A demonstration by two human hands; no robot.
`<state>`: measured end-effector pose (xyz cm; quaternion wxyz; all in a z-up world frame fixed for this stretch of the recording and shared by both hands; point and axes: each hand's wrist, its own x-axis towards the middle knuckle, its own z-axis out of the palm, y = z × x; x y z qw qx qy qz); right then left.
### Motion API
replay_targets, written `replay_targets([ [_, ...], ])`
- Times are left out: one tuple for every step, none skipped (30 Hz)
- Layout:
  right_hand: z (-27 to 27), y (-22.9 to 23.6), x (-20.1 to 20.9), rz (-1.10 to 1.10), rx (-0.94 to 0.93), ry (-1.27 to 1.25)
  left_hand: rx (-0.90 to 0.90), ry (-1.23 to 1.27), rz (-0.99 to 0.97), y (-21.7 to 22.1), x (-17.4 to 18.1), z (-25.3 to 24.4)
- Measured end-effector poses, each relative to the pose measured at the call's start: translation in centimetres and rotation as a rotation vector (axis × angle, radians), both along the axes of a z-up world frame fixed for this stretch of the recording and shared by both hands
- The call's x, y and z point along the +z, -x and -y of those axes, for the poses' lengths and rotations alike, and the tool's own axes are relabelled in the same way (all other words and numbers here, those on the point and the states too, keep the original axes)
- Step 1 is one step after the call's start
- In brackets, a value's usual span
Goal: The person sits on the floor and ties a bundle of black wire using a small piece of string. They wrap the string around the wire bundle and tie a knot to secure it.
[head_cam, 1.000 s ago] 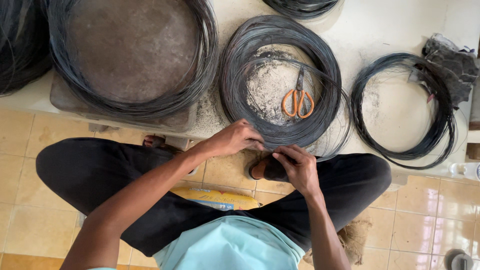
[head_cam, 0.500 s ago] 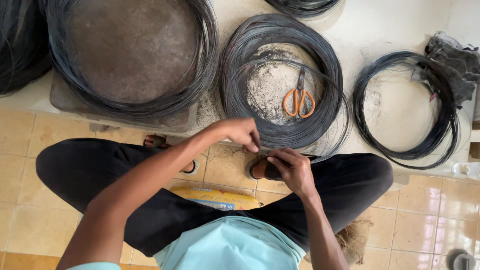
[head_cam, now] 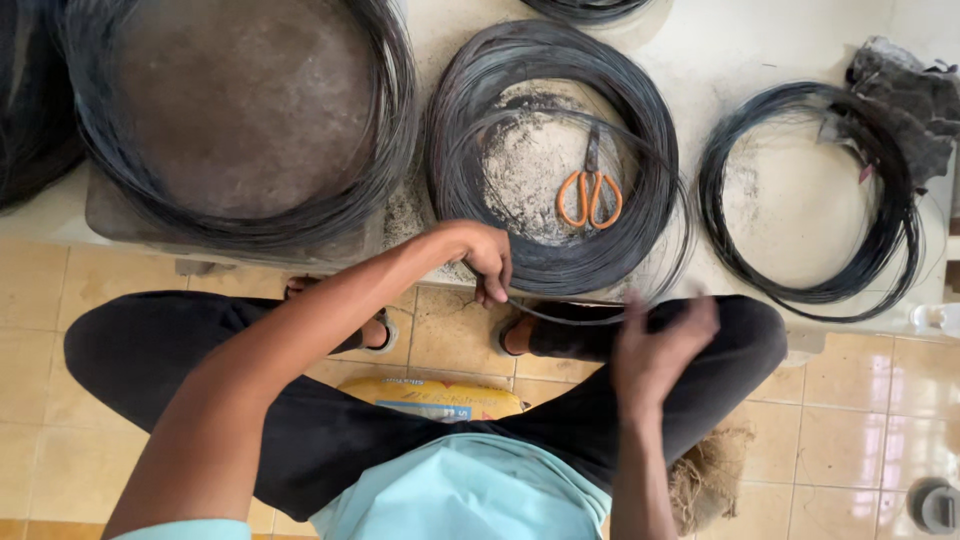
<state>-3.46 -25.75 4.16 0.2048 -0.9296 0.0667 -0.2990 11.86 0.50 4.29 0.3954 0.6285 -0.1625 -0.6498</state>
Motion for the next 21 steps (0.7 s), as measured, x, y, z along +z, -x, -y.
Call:
replay_targets([
  [1.6,-0.5,-2.0,-0.001,-0.002,-0.001,-0.002,-0.001,-0.001,0.0,-0.1,0.0],
  [3.3,-0.9,-4.0,-0.158,-0.091,-0.299,0.001,-0.008,-0.008,0.0,-0.1,0.0],
  [5.0,-1.2,-6.0,-0.311,-0.183,-0.596,-0.001,-0.012,-0.015,-0.1,-0.1,0.2],
  [4.5,-2.1,-4.8,-0.309,-0.19,-0.596,-0.008,-0.011,-0.015,0.1,-0.6,0.4],
  [3.9,-3.3,-3.7,-0.403,-0.251,-1.127,-0.011,-0.008,-0.011,0.0,-1.1,0.6],
  [3.2,-4.4,-2.5,-0.49,-0.3,-1.66,-0.013,-0.005,-0.007,-0.1,-1.5,0.7],
  [4.1,-5.8,-3.3,-0.488,-0.296,-1.661,-0.012,-0.006,-0.004,0.1,-1.5,0.8],
  [4.9,-7.1,-4.1,-0.448,-0.27,-1.839,-0.04,-0.041,0.027,0.3,-1.4,0.9],
  [5.7,-8.3,-4.8,-0.404,-0.245,-2.017,-0.068,-0.076,0.057,0.6,-1.4,1.0],
  [5.0,-8.1,-3.9,-0.403,-0.244,-2.018,-0.069,-0.077,0.059,1.0,-1.8,1.2],
  [4.3,-8.2,-2.9,-0.349,-0.247,-1.812,-0.059,-0.072,0.099,1.1,-2.3,1.4],
  [3.6,-8.4,-1.9,-0.295,-0.251,-1.606,-0.049,-0.066,0.14,1.2,-2.7,1.6],
  [3.1,-8.1,-0.8,-0.294,-0.25,-1.605,-0.049,-0.065,0.141,1.3,-2.4,1.8],
  [2.6,-7.8,0.3,-0.238,-0.267,-1.543,-0.038,-0.071,0.16,1.3,-2.2,1.9],
  [2.1,-7.3,1.3,-0.184,-0.285,-1.48,-0.028,-0.076,0.176,1.5,-2.0,2.1],
  [2.2,-6.9,1.3,-0.184,-0.287,-1.479,-0.029,-0.074,0.175,1.9,-2.3,2.4],
  [2.1,-6.7,1.4,-0.128,-0.265,-1.455,-0.045,-0.098,0.225,2.1,-2.6,2.7],
  [2.1,-6.5,1.6,-0.073,-0.243,-1.431,-0.061,-0.121,0.274,2.3,-2.9,2.9],
  [1.8,-6.3,2.0,-0.071,-0.242,-1.431,-0.061,-0.121,0.276,2.6,-3.3,3.2],
  [1.6,-6.1,2.5,-0.027,-0.233,-1.405,-0.076,-0.146,0.304,2.8,-3.7,3.5],
  [1.3,-5.9,3.0,0.018,-0.223,-1.377,-0.09,-0.171,0.334,3.0,-4.1,3.8],
])
